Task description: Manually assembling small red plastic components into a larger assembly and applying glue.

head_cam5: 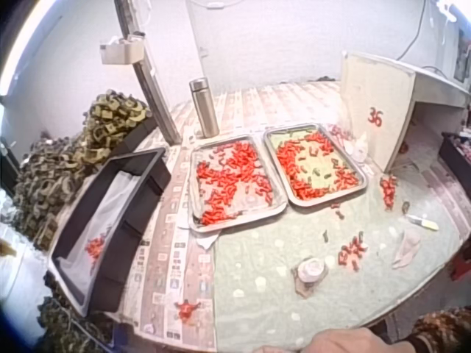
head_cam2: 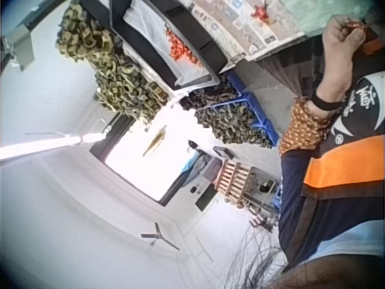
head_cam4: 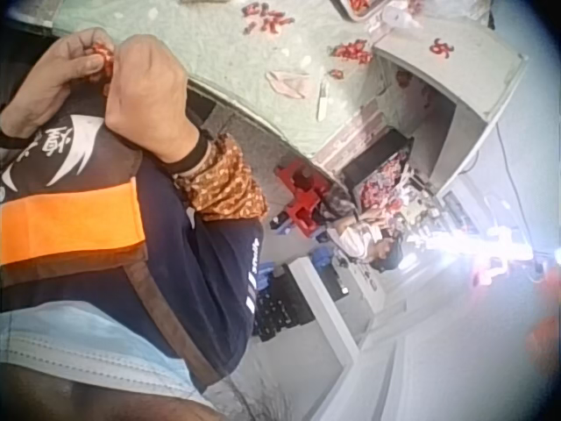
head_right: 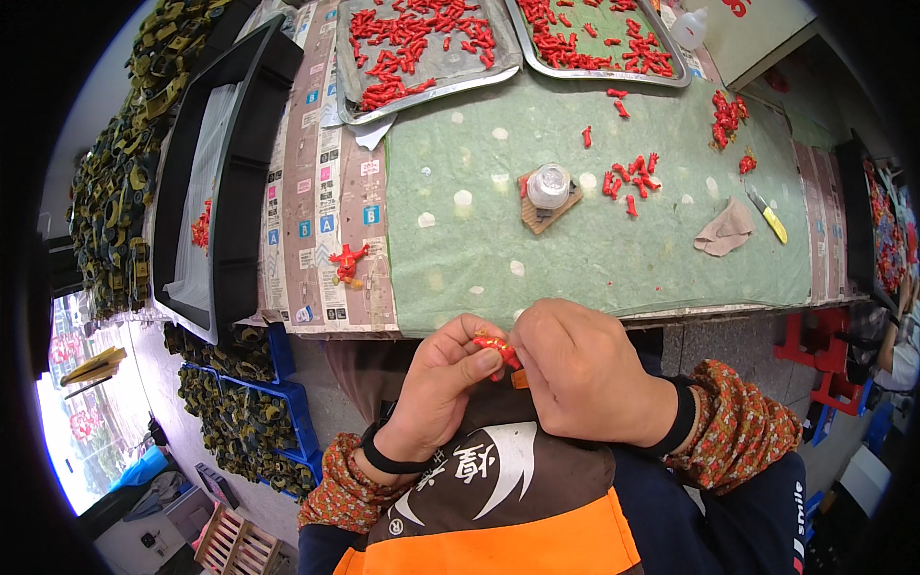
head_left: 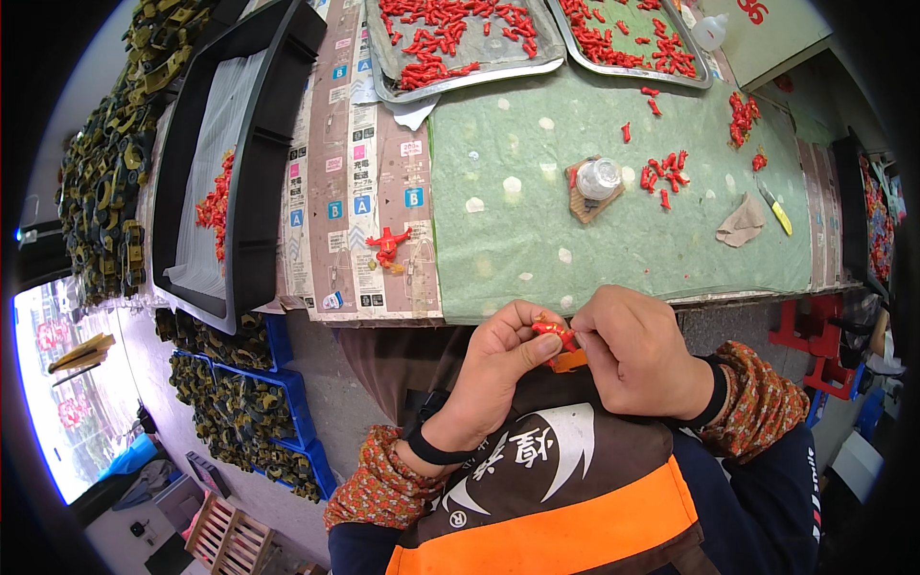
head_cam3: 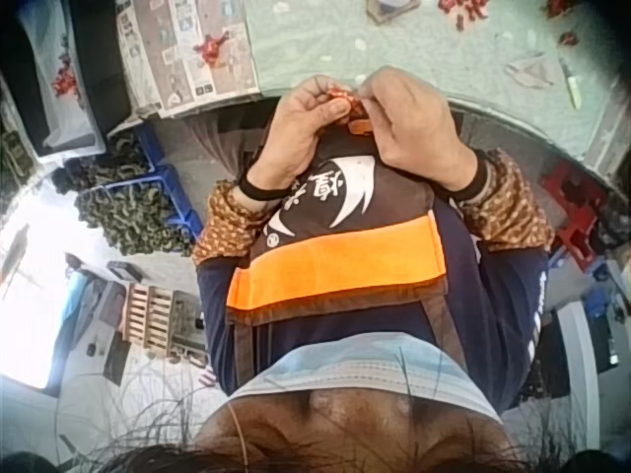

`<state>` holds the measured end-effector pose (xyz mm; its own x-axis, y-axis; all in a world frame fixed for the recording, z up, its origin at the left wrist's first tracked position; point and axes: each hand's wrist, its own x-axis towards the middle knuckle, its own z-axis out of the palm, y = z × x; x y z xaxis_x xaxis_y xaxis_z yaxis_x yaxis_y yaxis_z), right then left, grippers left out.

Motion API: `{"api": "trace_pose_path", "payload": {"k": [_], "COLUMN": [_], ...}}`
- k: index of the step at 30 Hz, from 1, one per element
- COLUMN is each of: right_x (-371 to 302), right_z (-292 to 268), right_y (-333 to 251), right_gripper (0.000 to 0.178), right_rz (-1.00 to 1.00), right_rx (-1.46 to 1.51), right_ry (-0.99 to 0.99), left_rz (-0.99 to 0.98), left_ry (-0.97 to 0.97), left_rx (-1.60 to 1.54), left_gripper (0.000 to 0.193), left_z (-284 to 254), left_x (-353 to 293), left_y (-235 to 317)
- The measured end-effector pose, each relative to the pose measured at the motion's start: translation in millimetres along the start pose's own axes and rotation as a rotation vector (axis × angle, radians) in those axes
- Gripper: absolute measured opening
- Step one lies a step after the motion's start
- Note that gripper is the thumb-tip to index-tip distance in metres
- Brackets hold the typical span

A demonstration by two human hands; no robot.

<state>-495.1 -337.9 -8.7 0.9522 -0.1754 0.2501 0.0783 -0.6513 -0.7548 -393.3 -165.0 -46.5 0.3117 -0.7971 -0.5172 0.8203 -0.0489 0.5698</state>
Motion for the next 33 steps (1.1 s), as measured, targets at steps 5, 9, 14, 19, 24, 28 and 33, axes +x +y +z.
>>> {"api": "trace_pose_path", "payload": {"k": [5,9,14,19,24,28,33], "right_x": [-1.7,-2.4,-3.2,-4.0,-4.4,-4.9,-5.4], "right_z": [1.7,3.2,3.7,3.0,3.3,3.3,4.2], "right_y": [-0.5,0.4,0.0,0.3,-0.5,-1.3,-0.9], "right_gripper": [0.023,0.023,0.023,0.023,0.024,0.024,0.023], "right_rz": [-0.026,-0.051,-0.043,-0.033,-0.025,-0.02,-0.022], "right_rx": [-0.048,-0.066,-0.065,-0.067,-0.074,-0.084,-0.099], "right_ry": [0.008,0.009,0.015,0.003,0.005,0.006,0.008], "left_rz": [-0.002,-0.016,-0.021,-0.021,-0.017,-0.022,-0.013], "left_ry": [0.005,-0.005,-0.005,0.002,-0.001,0.004,-0.004], "left_rx": [0.002,0.003,0.011,0.014,0.002,0.007,0.002], "left_gripper": [0.019,0.02,0.02,0.019,0.017,0.016,0.016], "left_z": [-1.1,-2.5,-3.4,-1.8,-3.2,-1.7,-2.3], "left_x": [0.4,0.7,1.0,1.3,1.9,1.6,1.8], "left_y": [-0.7,-1.5,-2.4,-1.5,-3.0,-1.7,-2.8]}}
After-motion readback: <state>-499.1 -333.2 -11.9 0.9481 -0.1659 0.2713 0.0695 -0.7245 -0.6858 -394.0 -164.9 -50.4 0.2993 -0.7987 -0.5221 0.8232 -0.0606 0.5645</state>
